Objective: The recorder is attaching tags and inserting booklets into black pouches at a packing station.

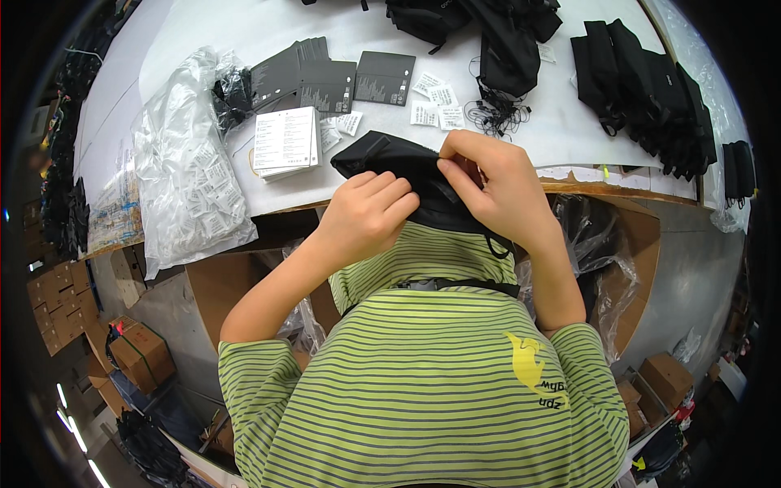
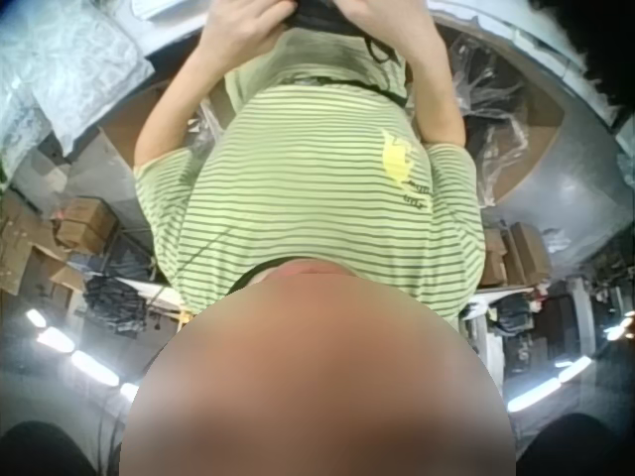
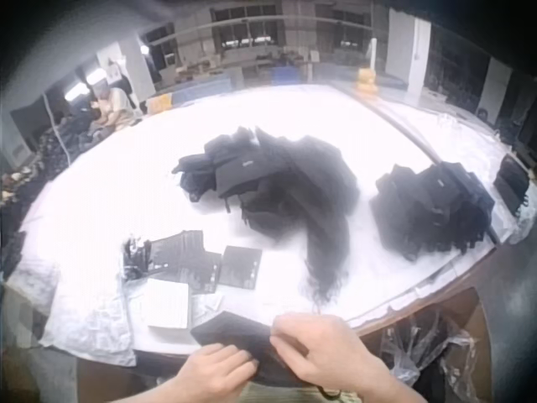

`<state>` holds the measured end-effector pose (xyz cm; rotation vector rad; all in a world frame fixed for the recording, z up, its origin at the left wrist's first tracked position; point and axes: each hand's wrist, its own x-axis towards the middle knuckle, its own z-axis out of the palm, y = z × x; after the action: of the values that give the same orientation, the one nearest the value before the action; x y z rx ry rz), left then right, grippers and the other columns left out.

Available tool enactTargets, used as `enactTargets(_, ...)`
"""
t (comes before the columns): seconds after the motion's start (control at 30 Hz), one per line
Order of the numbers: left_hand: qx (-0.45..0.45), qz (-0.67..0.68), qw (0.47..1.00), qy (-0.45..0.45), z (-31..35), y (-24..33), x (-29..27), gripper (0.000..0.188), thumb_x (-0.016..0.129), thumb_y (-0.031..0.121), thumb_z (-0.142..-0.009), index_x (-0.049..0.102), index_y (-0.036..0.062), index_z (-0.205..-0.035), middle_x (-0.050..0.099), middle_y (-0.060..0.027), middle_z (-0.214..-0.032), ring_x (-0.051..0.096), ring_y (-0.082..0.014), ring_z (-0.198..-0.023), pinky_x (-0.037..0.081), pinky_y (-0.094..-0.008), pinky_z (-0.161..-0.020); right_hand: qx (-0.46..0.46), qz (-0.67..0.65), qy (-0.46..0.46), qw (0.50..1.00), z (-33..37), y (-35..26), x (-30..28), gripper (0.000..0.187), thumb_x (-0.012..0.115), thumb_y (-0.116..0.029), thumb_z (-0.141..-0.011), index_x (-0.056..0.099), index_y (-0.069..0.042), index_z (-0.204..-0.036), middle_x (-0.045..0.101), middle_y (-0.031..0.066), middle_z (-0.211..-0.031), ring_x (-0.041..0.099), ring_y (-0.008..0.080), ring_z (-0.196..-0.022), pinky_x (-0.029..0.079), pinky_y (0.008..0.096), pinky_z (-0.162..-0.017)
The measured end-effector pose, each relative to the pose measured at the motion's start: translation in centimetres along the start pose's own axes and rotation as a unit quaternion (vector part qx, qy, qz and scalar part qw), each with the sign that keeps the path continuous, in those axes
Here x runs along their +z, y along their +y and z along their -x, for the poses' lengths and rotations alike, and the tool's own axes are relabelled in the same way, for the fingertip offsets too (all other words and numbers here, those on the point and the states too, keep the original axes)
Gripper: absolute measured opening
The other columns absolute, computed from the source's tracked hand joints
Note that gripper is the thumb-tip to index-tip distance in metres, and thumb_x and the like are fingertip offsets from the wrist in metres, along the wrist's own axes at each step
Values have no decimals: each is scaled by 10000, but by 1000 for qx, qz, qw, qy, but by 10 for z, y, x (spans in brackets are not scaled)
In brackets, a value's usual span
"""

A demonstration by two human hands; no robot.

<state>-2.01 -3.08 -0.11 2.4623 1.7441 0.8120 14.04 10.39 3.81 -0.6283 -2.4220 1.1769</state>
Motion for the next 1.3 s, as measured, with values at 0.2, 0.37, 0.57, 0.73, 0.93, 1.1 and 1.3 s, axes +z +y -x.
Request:
enactTargets(0.2,-15,25,997,-66,-9,5,-3,300,643,34,-565,558,36,-853,556,-70,-844,546,-224,-735,430,-335,-606,0,5,-5,1000,5,-2,-5,74,588,-94,-805,540,-40,-817,563,115,-705,563,306,-638,440,378,-573)
enactTargets(0.37,-72,78,976,-192,-21,27,-12,459,613,10,-611,511,-6,-1058,590,-121,-990,577,-271,-766,481,-385,-640,-72,5,21,997,6,13,12,90,603,-113,-796,564,-44,-838,582,123,-763,578,338,-729,458,400,-618)
enactTargets(0.57,-132,120,924,-339,-14,22,-8,272,589,71,-710,561,-4,-969,608,-172,-869,587,-365,-844,469,-462,-730,-119,43,-45,991,9,9,24,102,577,-138,-808,564,-45,-850,597,84,-767,602,306,-714,483,394,-611)
enactTargets(0.73,-157,256,872,-386,-23,13,-13,374,539,97,-853,531,10,-1217,575,-214,-1103,540,-379,-1031,438,-418,-880,45,-210,-148,965,20,32,-7,320,654,-316,-866,618,-18,-977,653,104,-919,623,178,-841,496,306,-768)
enactTargets(0.93,-330,538,697,-340,11,-10,-7,315,522,84,-926,528,-19,-1223,568,-71,-1117,515,-181,-1002,383,-277,-920,105,-189,-293,931,57,72,-22,570,735,-364,-779,561,-31,-1207,599,121,-1160,554,204,-1115,428,325,-963)
enactTargets(1.1,-505,676,497,-202,52,-12,7,411,582,165,-927,502,-6,-1292,573,-32,-1188,509,-121,-1066,387,-262,-932,157,-338,-247,894,78,65,4,478,723,-255,-810,570,1,-1185,611,126,-1154,575,168,-1071,468,303,-915)
enactTargets(1.3,-516,740,411,-129,55,-21,7,436,576,184,-925,479,-50,-1281,588,-92,-1192,588,-176,-1037,461,-298,-897,289,-475,56,829,89,86,-1,266,638,-164,-890,612,-4,-1101,679,78,-847,645,113,-700,528,248,-691)
